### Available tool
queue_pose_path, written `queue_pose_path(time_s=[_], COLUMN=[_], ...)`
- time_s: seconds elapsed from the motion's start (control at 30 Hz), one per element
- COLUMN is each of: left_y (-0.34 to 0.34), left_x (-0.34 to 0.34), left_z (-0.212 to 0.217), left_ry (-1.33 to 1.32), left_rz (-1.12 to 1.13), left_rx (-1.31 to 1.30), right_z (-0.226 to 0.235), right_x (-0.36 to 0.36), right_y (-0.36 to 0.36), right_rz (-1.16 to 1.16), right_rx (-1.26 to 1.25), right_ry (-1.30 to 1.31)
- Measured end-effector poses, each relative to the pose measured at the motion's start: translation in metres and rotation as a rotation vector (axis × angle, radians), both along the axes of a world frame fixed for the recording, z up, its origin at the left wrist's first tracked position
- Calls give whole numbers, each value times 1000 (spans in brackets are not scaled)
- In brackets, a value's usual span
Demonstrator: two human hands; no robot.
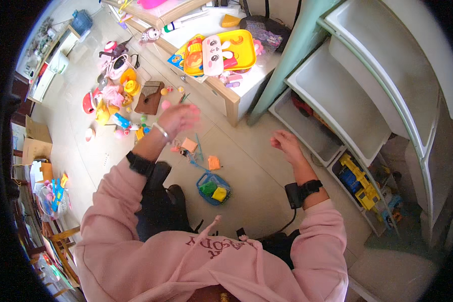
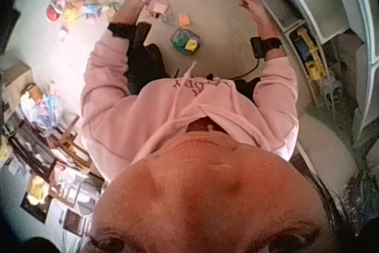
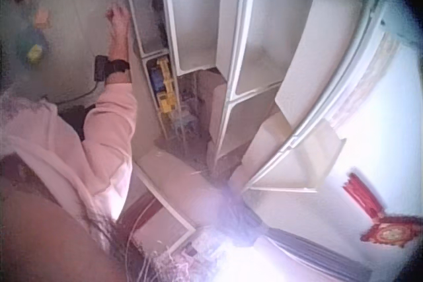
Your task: The person organizes scattered toys in a cluttered room. They place a toy dump truck into a shelf bin, then gather small colorful pieces from a basket and put them into a green circular container, which is also placed on the shelf.
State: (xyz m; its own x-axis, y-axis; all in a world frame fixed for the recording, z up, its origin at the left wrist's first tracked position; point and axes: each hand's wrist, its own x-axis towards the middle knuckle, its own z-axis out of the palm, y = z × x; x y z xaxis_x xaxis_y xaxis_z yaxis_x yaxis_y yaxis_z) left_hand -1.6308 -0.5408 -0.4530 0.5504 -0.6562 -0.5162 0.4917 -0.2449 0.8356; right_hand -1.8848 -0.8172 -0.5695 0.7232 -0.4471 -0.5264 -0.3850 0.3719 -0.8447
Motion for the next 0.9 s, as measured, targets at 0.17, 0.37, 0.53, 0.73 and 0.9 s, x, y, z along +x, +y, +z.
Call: queue_pose_path(time_s=[0.17, 0.37, 0.53, 0.73, 0.9], left_y=[-38, -56, -61, -61, -50], left_x=[65, 93, 96, 103, 109], left_z=[-37, -36, -29, -32, -30], left_ry=[-11, -114, -107, 17, 155], left_rz=[418, 546, 436, 398, 397], left_rx=[-91, -212, -215, -256, -354], right_z=[86, 133, 142, 152, 160], right_x=[75, 171, 221, 256, 260], right_y=[30, 32, 51, 66, 37], right_rz=[21, -117, 29, -110, -286], right_rx=[-56, 106, 67, -144, -178], right_ry=[-170, -228, -86, -52, -207])
